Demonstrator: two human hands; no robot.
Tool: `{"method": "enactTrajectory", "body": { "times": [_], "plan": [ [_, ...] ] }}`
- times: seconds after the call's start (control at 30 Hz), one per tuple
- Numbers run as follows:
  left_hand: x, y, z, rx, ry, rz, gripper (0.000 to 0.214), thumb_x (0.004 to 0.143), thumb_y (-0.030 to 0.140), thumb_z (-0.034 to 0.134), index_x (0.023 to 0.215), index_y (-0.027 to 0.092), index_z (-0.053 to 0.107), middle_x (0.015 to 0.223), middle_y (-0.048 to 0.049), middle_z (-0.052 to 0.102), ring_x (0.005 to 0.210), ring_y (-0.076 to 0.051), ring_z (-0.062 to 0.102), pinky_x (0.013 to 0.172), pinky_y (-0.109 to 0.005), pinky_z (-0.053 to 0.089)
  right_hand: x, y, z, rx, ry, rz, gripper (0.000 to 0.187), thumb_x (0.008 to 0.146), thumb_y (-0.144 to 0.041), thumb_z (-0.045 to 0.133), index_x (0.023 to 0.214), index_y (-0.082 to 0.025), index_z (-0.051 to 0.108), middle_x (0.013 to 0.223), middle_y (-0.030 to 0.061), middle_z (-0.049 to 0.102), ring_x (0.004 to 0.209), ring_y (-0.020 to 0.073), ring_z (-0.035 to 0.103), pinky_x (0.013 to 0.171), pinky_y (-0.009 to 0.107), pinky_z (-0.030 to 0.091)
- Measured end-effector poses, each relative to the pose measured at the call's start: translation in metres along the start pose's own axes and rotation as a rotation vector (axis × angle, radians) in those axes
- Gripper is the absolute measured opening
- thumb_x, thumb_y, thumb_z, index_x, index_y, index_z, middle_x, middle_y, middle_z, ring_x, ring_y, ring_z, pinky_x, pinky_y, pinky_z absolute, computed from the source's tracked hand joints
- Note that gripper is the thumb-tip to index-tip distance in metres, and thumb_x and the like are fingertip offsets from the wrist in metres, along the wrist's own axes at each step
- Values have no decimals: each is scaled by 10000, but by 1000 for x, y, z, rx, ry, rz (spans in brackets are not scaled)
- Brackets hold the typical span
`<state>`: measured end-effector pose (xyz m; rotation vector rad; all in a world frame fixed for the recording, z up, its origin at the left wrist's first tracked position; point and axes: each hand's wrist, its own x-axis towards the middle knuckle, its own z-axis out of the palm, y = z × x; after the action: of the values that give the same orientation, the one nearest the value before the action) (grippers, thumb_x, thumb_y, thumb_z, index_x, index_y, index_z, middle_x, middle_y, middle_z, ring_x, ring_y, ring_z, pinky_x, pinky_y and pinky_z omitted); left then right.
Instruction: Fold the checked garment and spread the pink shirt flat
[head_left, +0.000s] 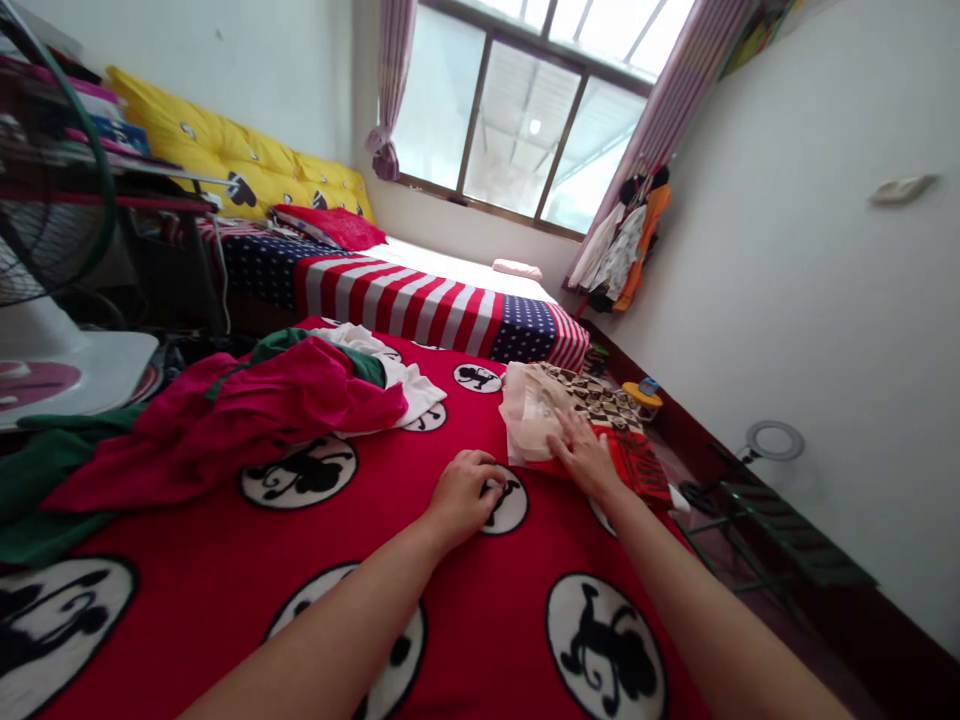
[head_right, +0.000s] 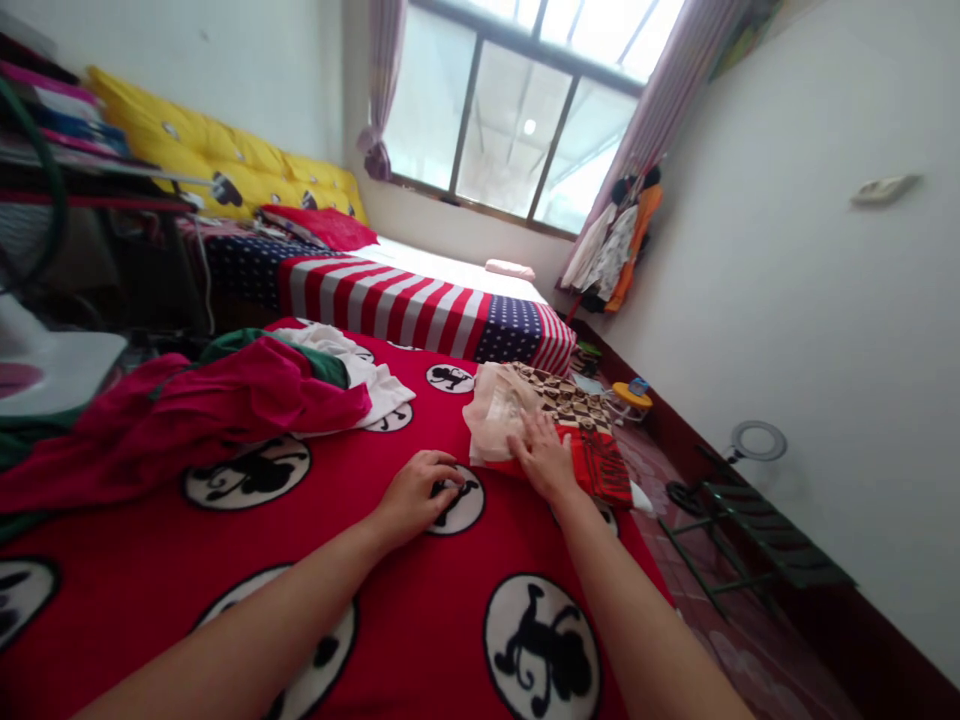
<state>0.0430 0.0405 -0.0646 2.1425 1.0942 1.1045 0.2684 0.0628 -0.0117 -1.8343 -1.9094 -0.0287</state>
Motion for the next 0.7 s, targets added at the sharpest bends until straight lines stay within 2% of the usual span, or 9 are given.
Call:
{"method": "enactTrajectory", "body": {
  "times": [0.07, 0.1, 0.13, 0.2, 0.3, 0.37, 0.5, 0.6, 0.7],
  "plan": [
    [1, -2, 1, -100, 21, -24, 179, 761, 150, 607, 855, 218, 745, 1006, -54, 665, 1015, -210, 550, 962, -370, 405, -21, -29, -7, 227, 180, -11, 465, 883, -445, 456, 1267, -204, 562, 1407, 120, 479, 1358, 301, 333, 1107, 590, 169],
    [2, -2, 1, -148, 28, -40, 180, 751, 140, 607, 845, 210, 743, 996, -55, 668, 1012, -212, 549, 967, -377, 399, -35, -46, -8, 396, 237, 12, 453, 881, -458, 456, 1222, -190, 585, 1351, 125, 533, 1316, 290, 399, 1099, 539, 249],
    [3, -3, 1, -188, 33, -54, 180, 741, 130, 605, 835, 204, 740, 989, -55, 670, 1013, -214, 549, 975, -383, 393, -51, -64, -5, 601, 222, 68, 454, 874, -479, 475, 1202, -186, 585, 1283, 124, 584, 1243, 275, 487, 1049, 481, 360],
    [4, -2, 1, -234, 40, -78, 185, 731, 113, 592, 822, 191, 733, 962, -54, 679, 1007, -214, 558, 982, -389, 394, -84, -97, 8, 1038, 128, 265, 495, 828, -539, 534, 1189, -200, 555, 1186, 115, 632, 1092, 275, 603, 812, 392, 539],
    [4, 1, -4, -296, 48, -125, 215, 750, 109, 548, 875, 161, 715, 932, -64, 696, 949, -200, 601, 946, -375, 438, -123, -130, 34, 1363, 120, 565, 517, 718, -568, 647, 1083, -210, 569, 1168, 109, 618, 1007, 275, 645, 594, 289, 556],
    [2, 3, -12, -357, 58, -163, 258, 793, 128, 497, 963, 137, 690, 989, -88, 701, 954, -189, 623, 919, -354, 464, -140, -140, 47, 1433, 154, 640, 513, 652, -556, 705, 1000, -201, 578, 1120, 106, 624, 949, 268, 665, 585, 283, 551],
    [-5, 7, -35, -461, -6, -226, 322, 826, 239, 523, 1095, 105, 639, 1066, -131, 694, 987, -202, 645, 868, -337, 498, -156, -146, 50, 1399, 198, 431, 451, 668, -506, 711, 964, -185, 599, 972, 76, 661, 747, 211, 677, 593, 295, 536],
    [-21, 12, -57, -471, -117, -284, 406, 767, 358, 628, 1060, 79, 657, 966, -147, 713, 871, -220, 672, 799, -350, 514, -161, -149, 45, 1311, 162, 328, 364, 721, -491, 661, 916, -186, 628, 794, 35, 673, 603, 183, 636, 545, 287, 502],
    [-54, 23, -81, -434, -232, -343, 381, 695, 364, 688, 952, 82, 701, 851, -117, 721, 786, -229, 668, 762, -359, 514, -163, -151, 44, 1255, 122, 253, 254, 756, -423, 629, 875, -199, 640, 731, 12, 668, 609, 186, 622, 573, 287, 488]
  ]
}}
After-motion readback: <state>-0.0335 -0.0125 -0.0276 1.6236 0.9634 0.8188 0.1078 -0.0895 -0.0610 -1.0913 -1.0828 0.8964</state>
